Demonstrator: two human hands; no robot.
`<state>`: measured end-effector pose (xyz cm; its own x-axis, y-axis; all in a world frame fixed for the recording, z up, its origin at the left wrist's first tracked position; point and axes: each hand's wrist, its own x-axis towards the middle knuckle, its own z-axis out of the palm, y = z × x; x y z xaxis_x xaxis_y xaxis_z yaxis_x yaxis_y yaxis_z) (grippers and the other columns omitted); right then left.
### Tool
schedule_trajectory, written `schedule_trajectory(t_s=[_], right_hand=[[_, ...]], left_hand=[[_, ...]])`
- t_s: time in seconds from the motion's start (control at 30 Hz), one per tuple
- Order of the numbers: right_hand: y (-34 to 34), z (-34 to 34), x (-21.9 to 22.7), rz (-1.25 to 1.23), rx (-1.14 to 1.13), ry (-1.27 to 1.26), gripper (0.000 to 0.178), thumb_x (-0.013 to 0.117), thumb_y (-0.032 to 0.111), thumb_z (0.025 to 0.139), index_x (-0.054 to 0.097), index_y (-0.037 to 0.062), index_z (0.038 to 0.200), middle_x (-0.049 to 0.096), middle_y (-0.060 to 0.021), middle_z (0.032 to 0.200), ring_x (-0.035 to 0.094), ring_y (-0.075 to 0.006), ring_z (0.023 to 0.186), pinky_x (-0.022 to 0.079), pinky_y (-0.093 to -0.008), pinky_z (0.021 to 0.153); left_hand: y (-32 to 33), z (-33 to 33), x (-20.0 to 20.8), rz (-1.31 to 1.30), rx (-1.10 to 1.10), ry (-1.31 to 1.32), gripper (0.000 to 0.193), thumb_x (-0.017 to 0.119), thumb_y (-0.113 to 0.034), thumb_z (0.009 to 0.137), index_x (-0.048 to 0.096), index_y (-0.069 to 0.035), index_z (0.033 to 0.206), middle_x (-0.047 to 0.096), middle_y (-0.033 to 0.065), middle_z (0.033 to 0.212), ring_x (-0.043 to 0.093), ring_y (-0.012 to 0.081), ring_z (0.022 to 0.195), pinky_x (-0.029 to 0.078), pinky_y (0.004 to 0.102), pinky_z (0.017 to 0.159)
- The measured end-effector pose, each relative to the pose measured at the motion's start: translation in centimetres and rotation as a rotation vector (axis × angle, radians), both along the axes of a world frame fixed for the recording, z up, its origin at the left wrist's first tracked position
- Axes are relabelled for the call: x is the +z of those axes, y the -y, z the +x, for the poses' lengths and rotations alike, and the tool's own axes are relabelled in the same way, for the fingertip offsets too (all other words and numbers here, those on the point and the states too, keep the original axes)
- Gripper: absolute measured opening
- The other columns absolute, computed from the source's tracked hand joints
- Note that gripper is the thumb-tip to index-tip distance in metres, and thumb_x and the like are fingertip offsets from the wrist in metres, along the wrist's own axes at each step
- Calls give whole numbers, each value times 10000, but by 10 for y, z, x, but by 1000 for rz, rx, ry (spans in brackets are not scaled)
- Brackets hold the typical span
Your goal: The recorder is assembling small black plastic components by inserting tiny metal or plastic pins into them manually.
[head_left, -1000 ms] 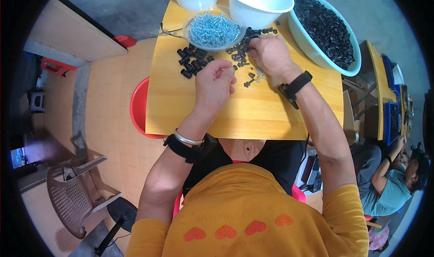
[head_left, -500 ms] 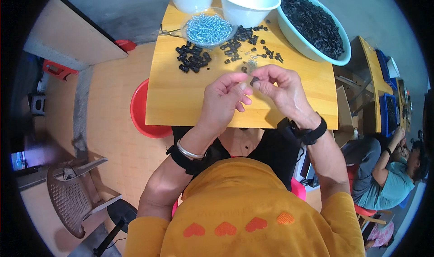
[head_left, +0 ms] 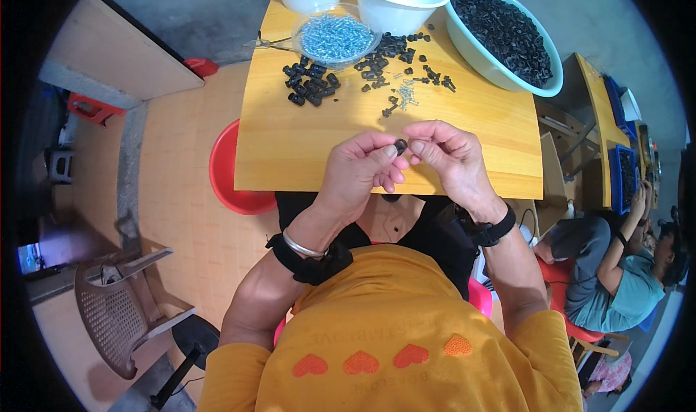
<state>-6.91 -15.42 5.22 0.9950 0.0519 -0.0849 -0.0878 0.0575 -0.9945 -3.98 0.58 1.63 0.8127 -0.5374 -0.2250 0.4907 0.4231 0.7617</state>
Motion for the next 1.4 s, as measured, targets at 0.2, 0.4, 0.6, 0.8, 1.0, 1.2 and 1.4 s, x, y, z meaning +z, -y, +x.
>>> schedule_trajectory(t_s=[0.2, 0.4, 0.6, 0.8, 1.0, 1.2, 1.4], right_hand=[[0, 6, 4, -476, 42, 305, 130, 560, -10, 804, 597, -8, 929, 560, -57, 755, 565, -141, 707, 446, -238, 649], [-1, 8, -4, -655, 28, 455, 86, 586, -4, 779, 594, 5, 864, 539, -75, 730, 556, -171, 673, 434, -252, 600], [18, 21, -11, -576, -90, 162, 48, 583, 22, 776, 565, -7, 810, 545, -92, 702, 534, -148, 645, 430, -258, 587], [40, 66, -35, -970, -90, 215, 90, 572, 47, 752, 582, 3, 829, 597, -157, 809, 572, -328, 743, 453, -366, 659], [38, 70, -41, -1047, -68, 233, 77, 590, 64, 747, 573, 6, 795, 574, -156, 809, 562, -314, 759, 448, -370, 667], [42, 67, -35, -1017, -2, 258, 74, 597, 69, 769, 573, 10, 808, 575, -106, 748, 559, -240, 697, 443, -314, 639], [20, 35, 24, -508, 209, -51, 86, 591, 59, 812, 585, -20, 845, 547, -2, 712, 481, -66, 675, 415, -223, 623]], left_hand=[[0, 6, -4, -69, -36, -64, 140, 518, -81, 863, 554, 6, 967, 609, 85, 770, 577, 123, 616, 471, 220, 527], [-1, 11, -8, -26, -77, 2, 126, 522, -97, 863, 558, -2, 937, 611, 82, 786, 575, 121, 627, 468, 220, 539], [-1, 13, -11, 114, -52, 8, 108, 525, -95, 861, 552, -4, 912, 601, 73, 755, 557, 109, 608, 452, 212, 524], [-1, 16, -11, 176, -27, 37, 108, 517, -90, 864, 547, -2, 919, 589, 69, 740, 539, 106, 588, 433, 209, 510], [-6, 19, -12, 174, -31, 29, 115, 512, -90, 866, 546, -1, 931, 589, 69, 758, 539, 106, 602, 430, 212, 520], [-6, 16, -11, 84, -18, 2, 129, 505, -84, 869, 545, -2, 959, 589, 66, 773, 540, 109, 626, 434, 214, 544], [-8, 9, -4, 95, -27, 87, 129, 502, -57, 863, 552, -10, 972, 592, 60, 783, 543, 103, 632, 438, 212, 546]])
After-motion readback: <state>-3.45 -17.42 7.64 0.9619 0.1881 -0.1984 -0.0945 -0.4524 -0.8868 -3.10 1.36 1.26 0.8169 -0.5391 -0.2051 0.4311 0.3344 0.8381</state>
